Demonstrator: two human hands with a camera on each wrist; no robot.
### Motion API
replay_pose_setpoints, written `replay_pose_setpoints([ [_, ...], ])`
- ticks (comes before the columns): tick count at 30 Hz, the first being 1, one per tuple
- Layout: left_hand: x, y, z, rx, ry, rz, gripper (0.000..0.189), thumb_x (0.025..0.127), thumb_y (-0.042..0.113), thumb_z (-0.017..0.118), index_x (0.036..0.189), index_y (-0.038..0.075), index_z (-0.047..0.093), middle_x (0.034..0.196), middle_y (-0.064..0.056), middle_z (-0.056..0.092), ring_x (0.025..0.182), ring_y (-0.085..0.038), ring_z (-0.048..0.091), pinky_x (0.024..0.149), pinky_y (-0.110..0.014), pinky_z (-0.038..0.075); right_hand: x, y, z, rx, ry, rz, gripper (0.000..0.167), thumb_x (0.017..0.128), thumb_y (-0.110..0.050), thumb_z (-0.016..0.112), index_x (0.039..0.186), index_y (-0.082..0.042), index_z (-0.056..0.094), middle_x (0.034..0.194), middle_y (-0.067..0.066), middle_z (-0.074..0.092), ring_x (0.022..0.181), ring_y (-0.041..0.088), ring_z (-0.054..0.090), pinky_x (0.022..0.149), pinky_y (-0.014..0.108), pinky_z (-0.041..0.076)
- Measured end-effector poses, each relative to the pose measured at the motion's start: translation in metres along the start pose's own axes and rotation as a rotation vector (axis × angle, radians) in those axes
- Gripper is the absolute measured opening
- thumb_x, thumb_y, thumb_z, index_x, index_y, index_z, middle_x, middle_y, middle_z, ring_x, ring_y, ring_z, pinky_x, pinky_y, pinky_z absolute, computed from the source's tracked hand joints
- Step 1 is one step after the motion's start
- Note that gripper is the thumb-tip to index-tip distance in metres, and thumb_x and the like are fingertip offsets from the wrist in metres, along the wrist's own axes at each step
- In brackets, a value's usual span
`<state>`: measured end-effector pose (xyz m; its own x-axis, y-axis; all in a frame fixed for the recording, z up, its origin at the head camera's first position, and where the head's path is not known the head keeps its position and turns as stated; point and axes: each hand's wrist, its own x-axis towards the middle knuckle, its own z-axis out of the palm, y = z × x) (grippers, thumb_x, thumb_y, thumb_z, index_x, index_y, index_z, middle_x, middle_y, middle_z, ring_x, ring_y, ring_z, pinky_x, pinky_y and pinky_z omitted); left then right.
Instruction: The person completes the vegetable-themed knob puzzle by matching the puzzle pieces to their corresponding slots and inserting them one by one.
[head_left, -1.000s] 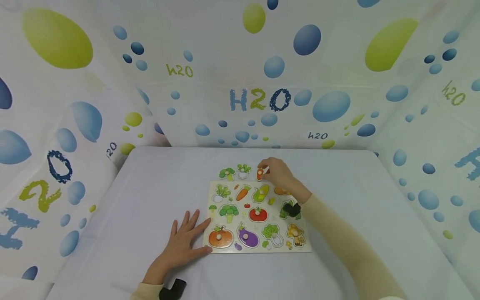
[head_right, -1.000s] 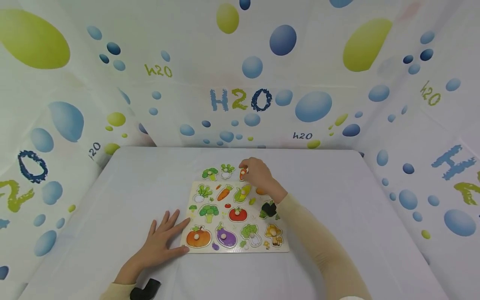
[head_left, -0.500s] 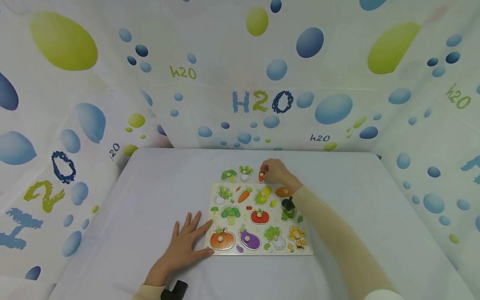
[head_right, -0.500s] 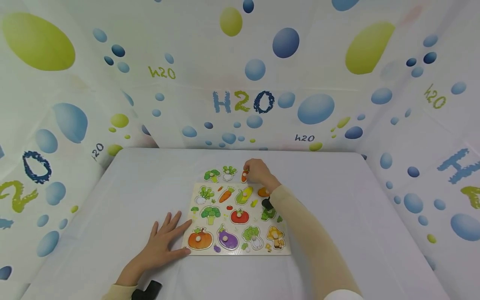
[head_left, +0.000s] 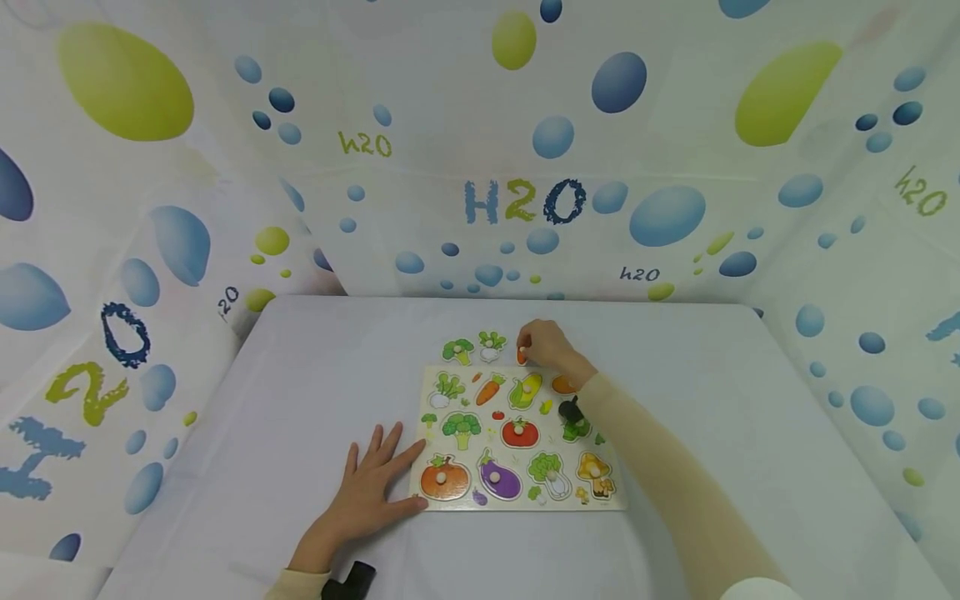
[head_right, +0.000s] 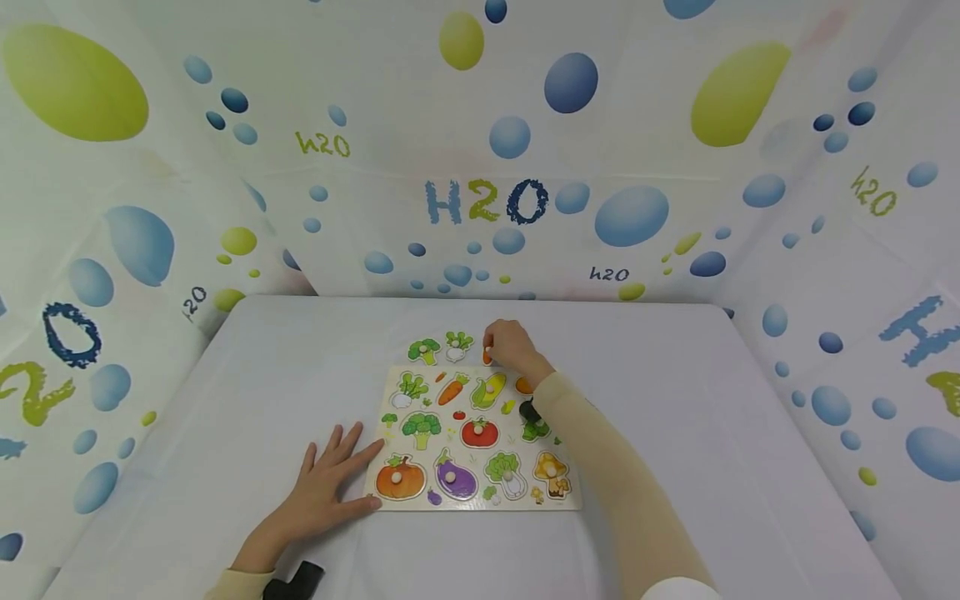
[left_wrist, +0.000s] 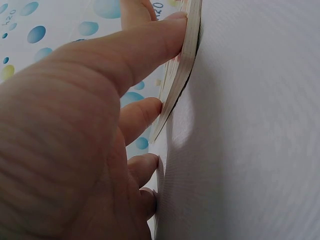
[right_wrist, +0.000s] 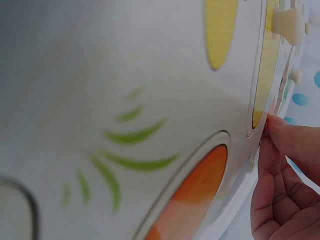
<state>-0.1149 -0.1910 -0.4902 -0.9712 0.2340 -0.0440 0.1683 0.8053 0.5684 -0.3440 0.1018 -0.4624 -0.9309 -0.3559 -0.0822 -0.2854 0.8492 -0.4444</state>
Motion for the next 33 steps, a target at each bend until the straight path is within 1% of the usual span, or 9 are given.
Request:
replay_pose_setpoints([
  [10, -0.002, -0.001, -0.001, -0.008, 0.005, 0.006, 0.079, 0.075, 0.056, 0.073, 0.143, 0.022, 0.052, 0.161, -0.015, 0.026, 0.150, -0.045, 0.009, 0.115, -0.069, -0.003, -0.001, 0.001, 0.003, 0.008, 0.023, -0.008, 0.007, 0.090, -0.005, 0.066, 0.085, -0.005, 0.071, 0.095, 0.011, 0.066, 0.086, 0.023, 0.058, 0.081, 0.037, 0.052],
  [14, -0.002, -0.002, -0.001, -0.005, -0.003, 0.005, 0.080, 0.075, 0.057, 0.073, 0.143, 0.022, 0.051, 0.161, -0.015, 0.025, 0.150, -0.045, 0.009, 0.115, -0.068, -0.004, -0.002, 0.001, 0.003, 0.014, 0.028, 0.003, 0.008, 0.091, -0.007, 0.066, 0.086, -0.006, 0.071, 0.095, 0.011, 0.065, 0.086, 0.023, 0.058, 0.081, 0.036, 0.052],
  [19, -0.002, -0.002, -0.003, -0.009, -0.006, 0.006, 0.080, 0.075, 0.057, 0.073, 0.144, 0.021, 0.051, 0.161, -0.016, 0.024, 0.150, -0.045, 0.008, 0.115, -0.068, -0.004, -0.005, -0.006, -0.002, 0.050, 0.066, 0.015, 0.007, 0.092, -0.009, 0.066, 0.089, -0.006, 0.072, 0.094, 0.009, 0.067, 0.086, 0.022, 0.058, 0.079, 0.035, 0.052],
  [22, -0.001, -0.001, -0.005, -0.016, -0.007, 0.009, 0.080, 0.076, 0.056, 0.073, 0.144, 0.021, 0.051, 0.161, -0.016, 0.024, 0.150, -0.045, 0.008, 0.115, -0.069, -0.004, -0.009, -0.013, -0.006, 0.065, 0.078, -0.003, 0.007, 0.091, -0.010, 0.068, 0.090, -0.005, 0.072, 0.092, 0.009, 0.068, 0.084, 0.022, 0.058, 0.080, 0.035, 0.052],
  [26, -0.001, 0.000, -0.006, -0.016, -0.015, 0.008, 0.080, 0.075, 0.056, 0.073, 0.144, 0.021, 0.050, 0.161, -0.016, 0.024, 0.150, -0.045, 0.008, 0.115, -0.069, -0.004, -0.020, -0.024, -0.007, 0.063, 0.075, -0.080, 0.007, 0.090, -0.011, 0.070, 0.089, -0.005, 0.072, 0.088, 0.009, 0.069, 0.080, 0.020, 0.059, 0.076, 0.033, 0.051],
  [29, -0.001, -0.001, -0.004, -0.011, -0.019, 0.003, 0.081, 0.075, 0.056, 0.073, 0.144, 0.021, 0.050, 0.161, -0.016, 0.023, 0.150, -0.045, 0.007, 0.115, -0.069, -0.005, -0.029, -0.032, -0.004, 0.067, 0.066, -0.118, 0.007, 0.089, -0.012, 0.070, 0.088, -0.006, 0.072, 0.084, 0.007, 0.069, 0.073, 0.016, 0.058, 0.068, 0.027, 0.049],
  [33, -0.001, -0.002, -0.002, -0.004, -0.019, -0.001, 0.081, 0.075, 0.056, 0.074, 0.144, 0.021, 0.051, 0.161, -0.015, 0.024, 0.150, -0.045, 0.007, 0.115, -0.069, -0.005, -0.037, -0.040, 0.005, 0.085, 0.055, -0.146, 0.007, 0.089, -0.013, 0.071, 0.084, -0.008, 0.071, 0.079, 0.004, 0.069, 0.067, 0.013, 0.057, 0.060, 0.023, 0.045],
])
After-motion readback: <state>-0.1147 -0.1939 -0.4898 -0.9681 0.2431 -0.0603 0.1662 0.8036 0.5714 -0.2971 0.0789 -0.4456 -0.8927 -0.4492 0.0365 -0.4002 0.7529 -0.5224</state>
